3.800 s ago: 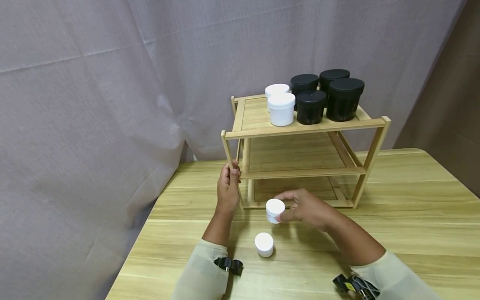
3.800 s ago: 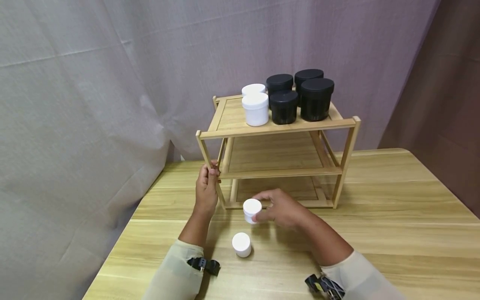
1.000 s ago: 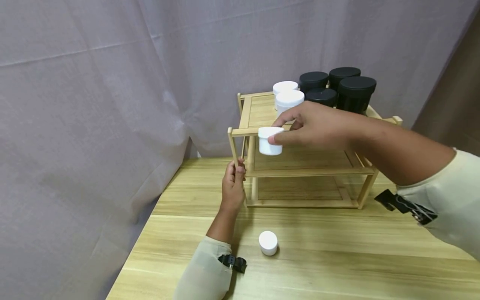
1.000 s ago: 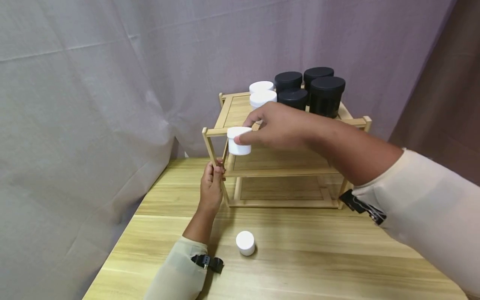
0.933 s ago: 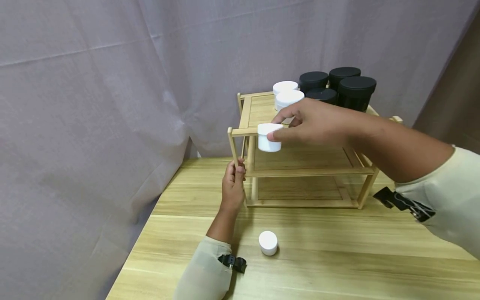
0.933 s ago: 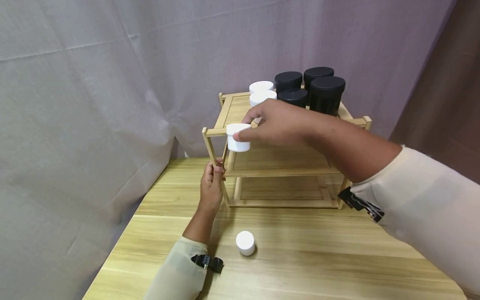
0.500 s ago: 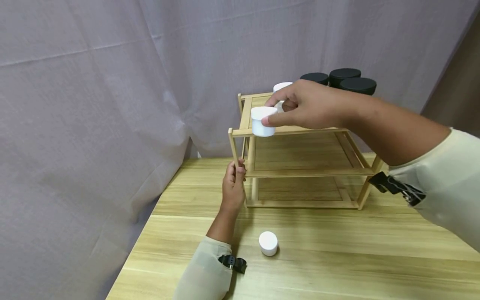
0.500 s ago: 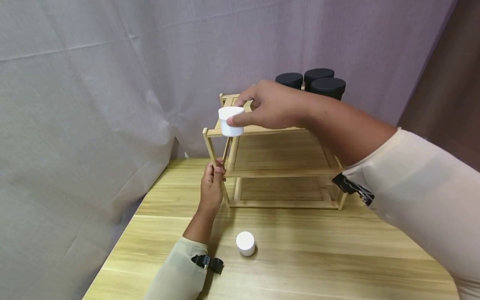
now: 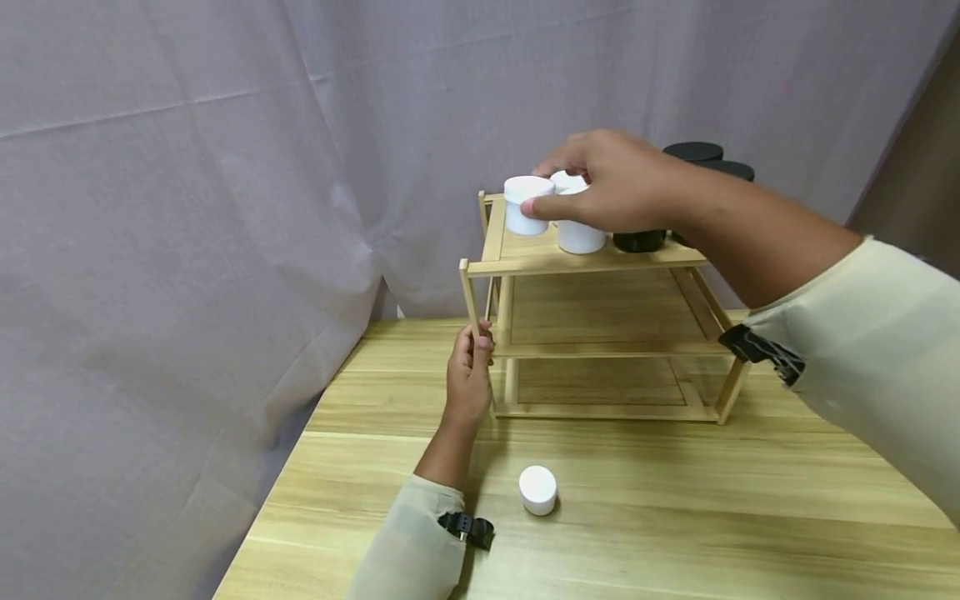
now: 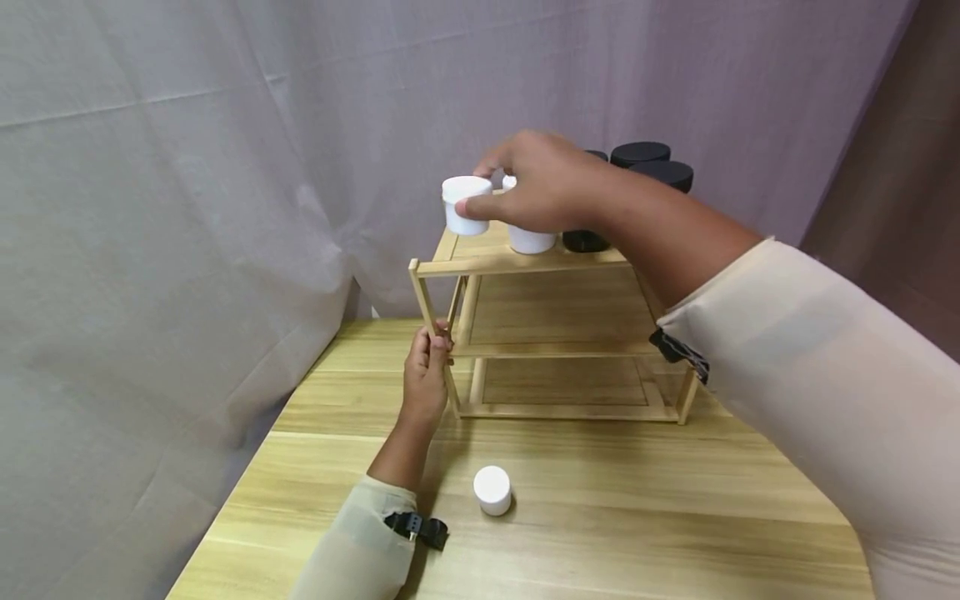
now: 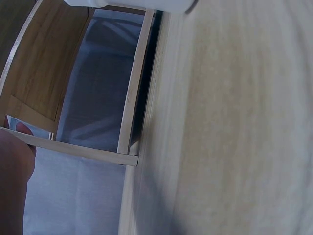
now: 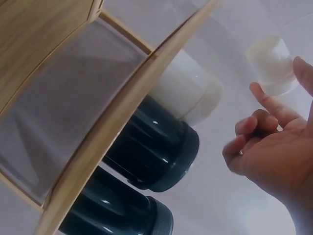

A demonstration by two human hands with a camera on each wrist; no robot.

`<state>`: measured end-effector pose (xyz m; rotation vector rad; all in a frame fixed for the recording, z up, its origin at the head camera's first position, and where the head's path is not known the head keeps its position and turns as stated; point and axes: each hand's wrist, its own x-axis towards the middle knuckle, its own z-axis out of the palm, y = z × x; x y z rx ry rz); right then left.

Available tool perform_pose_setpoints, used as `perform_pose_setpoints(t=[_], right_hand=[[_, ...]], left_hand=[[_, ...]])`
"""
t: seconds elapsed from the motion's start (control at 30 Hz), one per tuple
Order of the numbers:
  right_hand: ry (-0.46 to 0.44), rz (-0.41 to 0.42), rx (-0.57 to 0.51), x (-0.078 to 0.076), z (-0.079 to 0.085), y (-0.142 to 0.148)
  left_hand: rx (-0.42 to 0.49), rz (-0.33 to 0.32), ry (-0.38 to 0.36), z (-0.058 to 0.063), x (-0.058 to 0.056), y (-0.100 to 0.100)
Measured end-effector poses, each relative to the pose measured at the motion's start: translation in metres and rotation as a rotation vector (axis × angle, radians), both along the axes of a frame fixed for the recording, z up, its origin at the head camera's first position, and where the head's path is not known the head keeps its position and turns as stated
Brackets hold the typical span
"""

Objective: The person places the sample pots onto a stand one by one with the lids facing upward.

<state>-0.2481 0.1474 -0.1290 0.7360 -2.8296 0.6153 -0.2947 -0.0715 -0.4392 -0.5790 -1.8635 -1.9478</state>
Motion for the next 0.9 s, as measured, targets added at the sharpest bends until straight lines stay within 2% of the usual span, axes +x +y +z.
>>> perform_pose_setpoints(t=[0.23,0.6,0.9], right_hand=[[0.066,-0.013,0.091,-0.010,-0.004,-0.004],[0.093,-0.076,0.229,-0.030,-0.003,-0.013],[0.050,-0.137,0.313,-0.051,-0.002,-0.020]], left_hand=[[0.009,-0.006,0.019,0.001,-0.001,0.001],[-0.015,0.001,0.006,0.001,0.002,0.003],[-0.022,0.006,0.020,0.001,0.000,0.001]])
